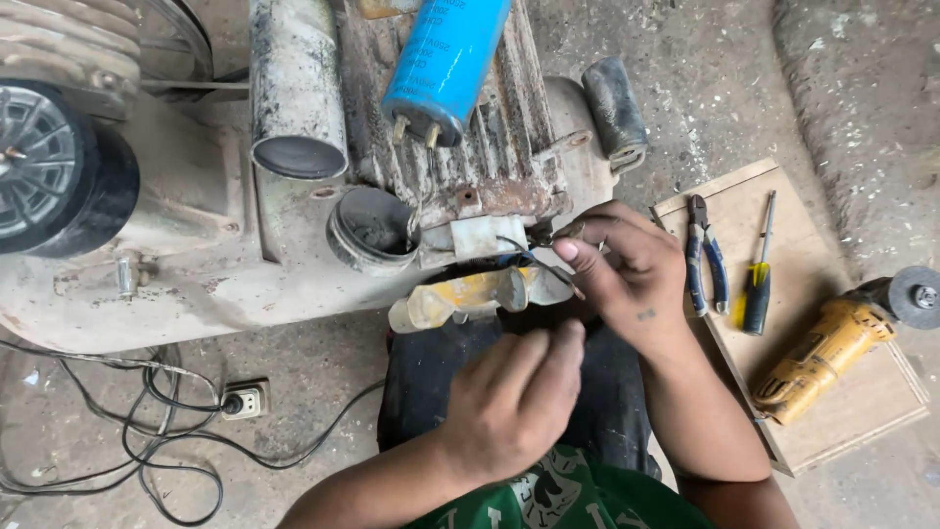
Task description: The person uses pliers to strip the insulation from wires connected to a motor and a blue capacitor. They then twist the exposed wire ends together by hand to create a connection.
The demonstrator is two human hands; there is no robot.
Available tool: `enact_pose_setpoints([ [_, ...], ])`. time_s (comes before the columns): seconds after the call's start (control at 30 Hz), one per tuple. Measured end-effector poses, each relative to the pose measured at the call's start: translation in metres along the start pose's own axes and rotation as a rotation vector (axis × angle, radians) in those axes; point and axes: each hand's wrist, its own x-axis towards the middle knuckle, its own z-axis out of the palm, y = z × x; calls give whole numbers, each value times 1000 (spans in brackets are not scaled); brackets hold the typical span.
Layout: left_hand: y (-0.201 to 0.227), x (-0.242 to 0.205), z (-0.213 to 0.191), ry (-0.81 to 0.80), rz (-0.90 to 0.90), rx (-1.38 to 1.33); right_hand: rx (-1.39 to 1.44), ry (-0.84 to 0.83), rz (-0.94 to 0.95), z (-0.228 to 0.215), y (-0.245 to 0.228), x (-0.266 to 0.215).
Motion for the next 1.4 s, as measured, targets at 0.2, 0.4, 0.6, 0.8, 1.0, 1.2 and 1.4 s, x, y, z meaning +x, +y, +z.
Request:
enact_pose_setpoints([
  [0.2,1,14,25,172,-82,86,278,135,287,0,18,-22],
  [0.4,-2,22,52,288,-144,396,414,210,287,-2,29,-34],
  [0.6,1,19,64,303,-207,449,553,223,305,0,38,-47],
  [0.8,-2,16,68,315,-205,439,441,219,275,-2,30,-52],
  [1.0,-7,15,67,335,-174,389,387,270,227,-6,22,-49],
  [1.2,-11,11,73,386,-142,360,276,237,128,-12,24,-47],
  [1.4,-12,11,76,424,-114,334,161,164,109,-27,21,-41],
])
